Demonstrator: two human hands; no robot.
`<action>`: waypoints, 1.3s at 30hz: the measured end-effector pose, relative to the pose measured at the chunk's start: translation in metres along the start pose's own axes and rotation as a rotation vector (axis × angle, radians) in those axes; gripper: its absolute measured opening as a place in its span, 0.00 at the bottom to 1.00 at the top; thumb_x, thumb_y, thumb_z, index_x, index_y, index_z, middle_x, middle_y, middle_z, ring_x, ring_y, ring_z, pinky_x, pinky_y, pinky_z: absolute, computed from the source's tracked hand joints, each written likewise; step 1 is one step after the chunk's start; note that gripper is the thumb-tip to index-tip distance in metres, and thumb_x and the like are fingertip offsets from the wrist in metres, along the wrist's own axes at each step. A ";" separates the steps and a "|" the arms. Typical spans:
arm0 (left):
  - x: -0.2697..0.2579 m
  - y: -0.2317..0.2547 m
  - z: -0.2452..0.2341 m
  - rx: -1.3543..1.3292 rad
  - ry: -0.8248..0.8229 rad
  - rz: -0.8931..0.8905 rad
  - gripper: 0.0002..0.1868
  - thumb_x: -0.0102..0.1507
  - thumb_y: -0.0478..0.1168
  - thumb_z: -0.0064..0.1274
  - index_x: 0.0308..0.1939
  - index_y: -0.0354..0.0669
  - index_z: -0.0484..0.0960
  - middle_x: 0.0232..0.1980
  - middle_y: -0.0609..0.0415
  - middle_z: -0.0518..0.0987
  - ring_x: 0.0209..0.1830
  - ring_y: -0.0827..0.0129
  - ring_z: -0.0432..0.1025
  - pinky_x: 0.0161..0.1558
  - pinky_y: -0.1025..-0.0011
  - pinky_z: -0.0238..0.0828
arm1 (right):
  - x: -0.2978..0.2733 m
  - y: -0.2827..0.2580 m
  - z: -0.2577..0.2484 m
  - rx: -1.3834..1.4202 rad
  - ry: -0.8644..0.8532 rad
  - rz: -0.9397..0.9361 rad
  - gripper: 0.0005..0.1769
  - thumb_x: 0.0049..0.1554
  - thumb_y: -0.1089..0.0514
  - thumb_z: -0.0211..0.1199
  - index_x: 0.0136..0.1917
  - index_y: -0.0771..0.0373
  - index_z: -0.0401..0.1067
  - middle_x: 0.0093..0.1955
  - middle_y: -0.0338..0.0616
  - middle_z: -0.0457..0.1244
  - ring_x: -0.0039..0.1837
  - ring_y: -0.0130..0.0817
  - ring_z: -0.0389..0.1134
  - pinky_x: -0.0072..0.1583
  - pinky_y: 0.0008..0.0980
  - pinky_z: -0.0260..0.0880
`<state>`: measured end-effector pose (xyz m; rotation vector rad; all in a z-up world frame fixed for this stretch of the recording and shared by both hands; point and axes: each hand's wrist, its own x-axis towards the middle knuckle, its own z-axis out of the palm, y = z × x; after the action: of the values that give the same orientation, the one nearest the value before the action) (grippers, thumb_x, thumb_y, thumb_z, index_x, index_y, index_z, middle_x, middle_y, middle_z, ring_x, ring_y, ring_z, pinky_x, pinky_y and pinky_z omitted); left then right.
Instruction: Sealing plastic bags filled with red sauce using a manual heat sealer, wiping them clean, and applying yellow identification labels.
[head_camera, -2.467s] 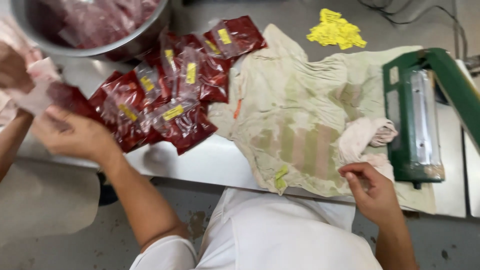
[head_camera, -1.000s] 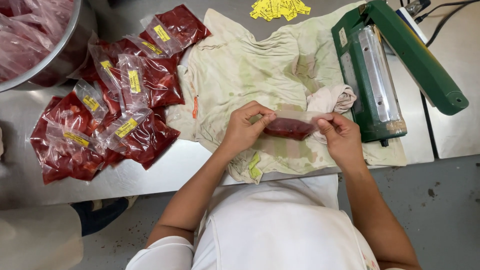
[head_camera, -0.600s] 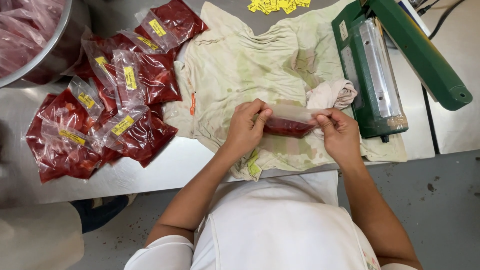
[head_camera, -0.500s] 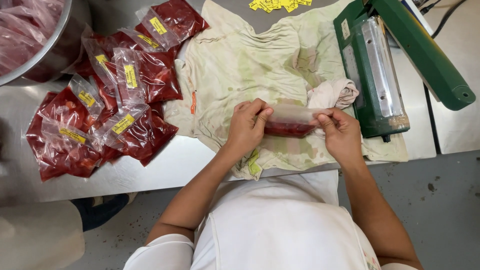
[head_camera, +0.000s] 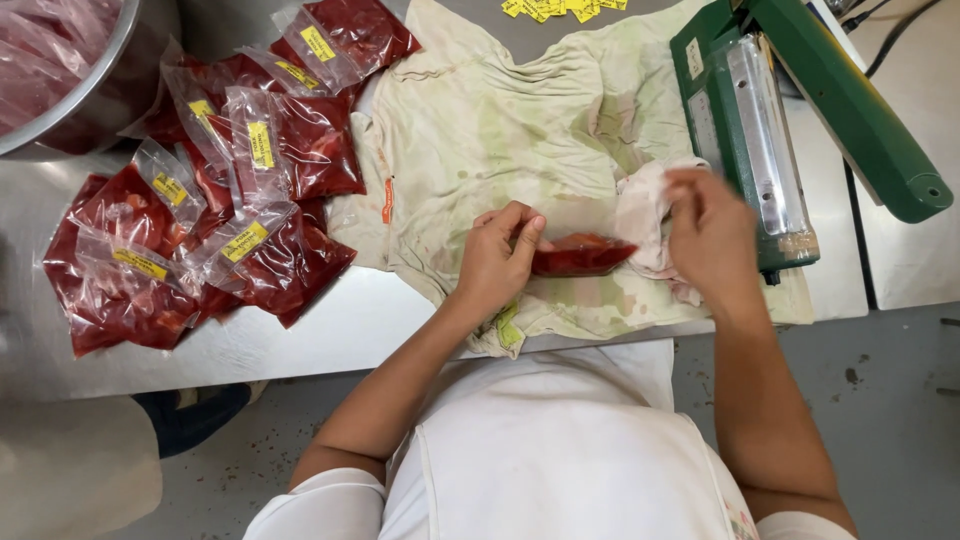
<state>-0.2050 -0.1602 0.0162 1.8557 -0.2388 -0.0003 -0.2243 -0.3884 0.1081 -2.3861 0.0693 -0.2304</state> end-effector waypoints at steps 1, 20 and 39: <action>-0.002 0.001 -0.001 -0.002 0.002 -0.002 0.12 0.73 0.48 0.46 0.37 0.52 0.79 0.28 0.63 0.85 0.39 0.64 0.82 0.66 0.63 0.58 | 0.012 0.022 0.006 -0.002 -0.003 -0.001 0.12 0.69 0.66 0.56 0.61 0.65 0.78 0.44 0.59 0.69 0.46 0.54 0.70 0.50 0.47 0.70; 0.000 0.021 -0.011 0.063 0.082 0.334 0.05 0.69 0.37 0.48 0.40 0.43 0.79 0.37 0.58 0.79 0.38 0.65 0.70 0.42 0.69 0.66 | -0.055 -0.031 -0.075 0.026 0.309 -0.258 0.13 0.59 0.82 0.40 0.58 0.81 0.55 0.64 0.75 0.62 0.62 0.59 0.66 0.59 0.42 0.64; 0.001 -0.038 -0.004 0.057 0.042 0.498 0.07 0.64 0.42 0.59 0.32 0.48 0.80 0.33 0.63 0.77 0.33 0.65 0.72 0.38 0.69 0.70 | 0.047 0.004 0.060 -0.391 -0.644 -0.653 0.11 0.50 0.51 0.68 0.46 0.50 0.72 0.41 0.33 0.64 0.52 0.36 0.64 0.57 0.40 0.59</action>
<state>-0.1971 -0.1462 -0.0181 1.8070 -0.6710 0.3907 -0.1670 -0.3571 0.0690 -2.6756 -1.0552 0.2882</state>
